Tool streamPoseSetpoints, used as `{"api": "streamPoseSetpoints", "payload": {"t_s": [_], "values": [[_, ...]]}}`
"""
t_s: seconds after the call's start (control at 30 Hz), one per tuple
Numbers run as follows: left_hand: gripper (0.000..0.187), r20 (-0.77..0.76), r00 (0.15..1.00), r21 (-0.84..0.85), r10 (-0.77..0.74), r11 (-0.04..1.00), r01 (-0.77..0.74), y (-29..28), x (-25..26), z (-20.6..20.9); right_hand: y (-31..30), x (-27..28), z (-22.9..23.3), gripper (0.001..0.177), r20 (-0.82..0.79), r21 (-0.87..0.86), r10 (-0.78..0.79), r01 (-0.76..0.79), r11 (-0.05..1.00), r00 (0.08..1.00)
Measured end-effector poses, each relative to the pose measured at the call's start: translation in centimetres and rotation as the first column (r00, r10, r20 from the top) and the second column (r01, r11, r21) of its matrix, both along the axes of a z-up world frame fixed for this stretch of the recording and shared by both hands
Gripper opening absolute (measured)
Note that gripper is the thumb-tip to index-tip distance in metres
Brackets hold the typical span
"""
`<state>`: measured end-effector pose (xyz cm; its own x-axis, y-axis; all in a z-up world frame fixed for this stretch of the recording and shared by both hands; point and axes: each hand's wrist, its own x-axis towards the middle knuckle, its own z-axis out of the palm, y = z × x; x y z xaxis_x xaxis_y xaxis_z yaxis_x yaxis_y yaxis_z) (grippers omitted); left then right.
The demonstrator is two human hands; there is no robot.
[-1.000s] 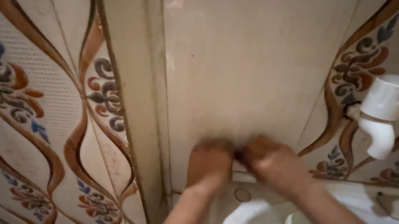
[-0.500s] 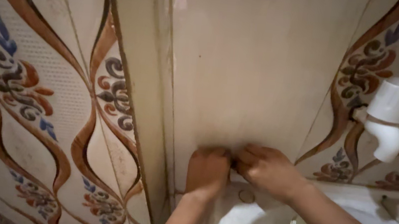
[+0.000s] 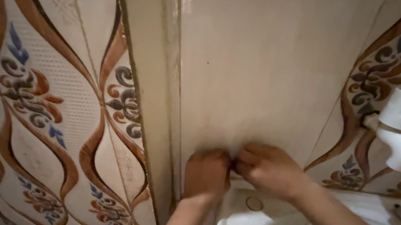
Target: The person cleans the wall around a faucet by hand and with a cloth, then rinses the area using a container of water.
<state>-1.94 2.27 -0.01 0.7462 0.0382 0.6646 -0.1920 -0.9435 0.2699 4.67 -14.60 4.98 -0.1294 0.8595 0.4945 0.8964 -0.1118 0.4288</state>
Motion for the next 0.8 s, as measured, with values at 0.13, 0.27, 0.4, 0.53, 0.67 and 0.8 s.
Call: {"api": "streamPoseSetpoints", "payload": {"t_s": [0.13,0.27,0.4,0.53,0.67,0.8], "values": [[0.008,0.04,0.999,-0.099,0.036,0.995,-0.032,0.2,-0.2,3.0,-0.4,0.0,1.6,0.014,0.024,0.159,-0.102,0.097,0.983,0.994],[0.009,0.066,0.997,-0.124,0.034,0.992,-0.025,-0.1,-0.5,1.6,-0.2,-0.1,-0.3,0.012,0.009,0.223,-0.116,0.111,0.968,0.993],[0.012,-0.189,0.979,0.016,0.07,0.998,-0.068,-0.9,0.5,-1.7,-0.5,0.0,-3.0,0.016,-0.011,0.014,-0.164,0.164,0.986,0.986],[0.013,-0.339,0.938,0.114,0.064,0.993,-0.026,-1.7,2.3,-1.8,-2.6,0.4,-3.0,0.011,-0.245,-0.118,-0.369,0.35,0.929,0.897],[0.031,-0.237,0.956,-0.188,-0.174,0.973,0.131,-6.8,3.5,-2.8,-11.8,2.0,-3.7,0.046,-0.46,-0.075,-0.548,0.584,0.808,0.699],[0.026,-0.245,0.898,-0.185,-0.365,0.927,0.326,-13.3,5.4,-4.6,-23.1,3.9,-5.3,0.044,-0.466,-0.015,-0.829,0.933,0.358,0.311]]}}
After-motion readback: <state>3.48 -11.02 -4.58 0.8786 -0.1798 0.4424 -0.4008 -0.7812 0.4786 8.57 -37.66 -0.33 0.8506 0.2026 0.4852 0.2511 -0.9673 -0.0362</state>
